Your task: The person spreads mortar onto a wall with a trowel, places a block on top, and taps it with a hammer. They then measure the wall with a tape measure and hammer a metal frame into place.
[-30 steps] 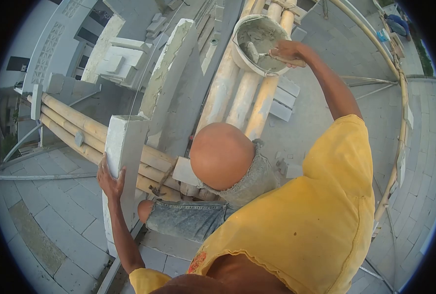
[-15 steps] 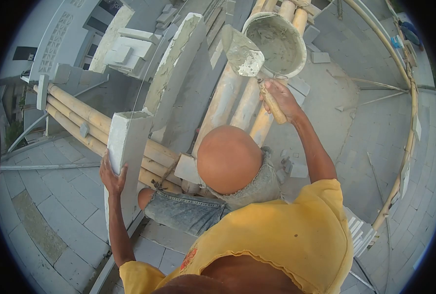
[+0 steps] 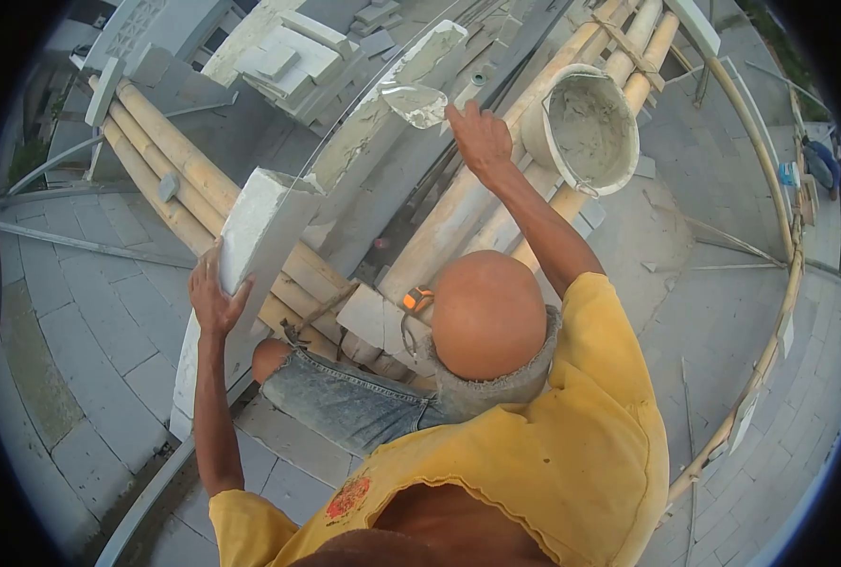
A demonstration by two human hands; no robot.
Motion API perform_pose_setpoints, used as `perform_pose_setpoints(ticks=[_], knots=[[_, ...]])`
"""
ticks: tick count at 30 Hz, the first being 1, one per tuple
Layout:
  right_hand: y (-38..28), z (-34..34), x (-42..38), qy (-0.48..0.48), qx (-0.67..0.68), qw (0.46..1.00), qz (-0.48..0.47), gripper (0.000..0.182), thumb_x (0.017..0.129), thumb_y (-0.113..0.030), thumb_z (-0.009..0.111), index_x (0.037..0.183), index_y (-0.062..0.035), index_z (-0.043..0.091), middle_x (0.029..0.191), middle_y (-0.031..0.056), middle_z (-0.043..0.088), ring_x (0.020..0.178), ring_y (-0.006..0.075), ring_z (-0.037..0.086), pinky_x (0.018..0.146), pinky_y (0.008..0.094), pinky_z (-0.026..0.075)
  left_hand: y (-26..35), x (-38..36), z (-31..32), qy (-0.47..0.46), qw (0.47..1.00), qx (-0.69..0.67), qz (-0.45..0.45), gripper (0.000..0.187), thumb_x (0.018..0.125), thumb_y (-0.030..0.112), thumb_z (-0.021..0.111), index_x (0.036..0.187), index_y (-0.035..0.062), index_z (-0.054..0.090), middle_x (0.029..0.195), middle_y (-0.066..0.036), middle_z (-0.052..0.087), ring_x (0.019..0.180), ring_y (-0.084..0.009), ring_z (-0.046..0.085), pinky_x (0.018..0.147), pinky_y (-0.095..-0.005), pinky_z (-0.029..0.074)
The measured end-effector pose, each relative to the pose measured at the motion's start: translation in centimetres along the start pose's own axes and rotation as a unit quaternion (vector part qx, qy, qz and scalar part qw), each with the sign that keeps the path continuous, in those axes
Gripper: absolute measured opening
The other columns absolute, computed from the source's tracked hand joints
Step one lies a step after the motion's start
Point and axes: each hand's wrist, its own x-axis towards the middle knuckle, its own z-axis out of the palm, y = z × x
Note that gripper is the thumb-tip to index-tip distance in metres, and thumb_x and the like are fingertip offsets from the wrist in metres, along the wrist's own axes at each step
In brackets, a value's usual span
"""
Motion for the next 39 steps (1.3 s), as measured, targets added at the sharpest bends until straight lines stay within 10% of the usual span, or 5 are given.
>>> perform_pose_setpoints(ticks=[14,25,39], knots=[[2.3,1.9,17.1,0.011,-0.07,0.997,0.023,0.016,0.092,-0.011,0.059,0.106,-0.0092,0.064,0.095,0.0162,0.07,0.081,0.0374,0.073,0.067,0.0457,0.058,-0.1,0.0,-0.2,-0.001,1.0,0.011,0.001,0.091,0.071,0.04,0.081,0.15,0.0129,0.044,0.141,-0.015,0.055,0.131,-0.0346,0.049,0.115,-0.0475,0.03],[-0.3,-0.9,0.7,-0.041,-0.055,0.998,-0.001,0.024,0.091,-0.01,0.058,0.114,-0.0112,0.051,0.101,0.0145,0.061,0.086,0.0361,0.068,0.071,0.0478,0.055,-0.2,0.1,-0.3,-0.011,1.0,-0.006,0.001,0.093,0.068,0.035,0.082,0.15,0.0135,0.044,0.137,-0.015,0.056,0.128,-0.0351,0.051,0.113,-0.049,0.032],[8.4,2.1,15.9,-0.047,0.038,0.98,0.19,0.024,0.096,-0.017,0.052,0.118,-0.0081,0.055,0.109,0.0222,0.07,0.097,0.0425,0.07,0.079,0.0532,0.056,0.1,0.4,-0.5,-0.022,1.0,0.007,-0.007,0.09,0.07,0.036,0.081,0.148,0.0092,0.045,0.138,-0.015,0.055,0.128,-0.035,0.05,0.114,-0.0489,0.03]])
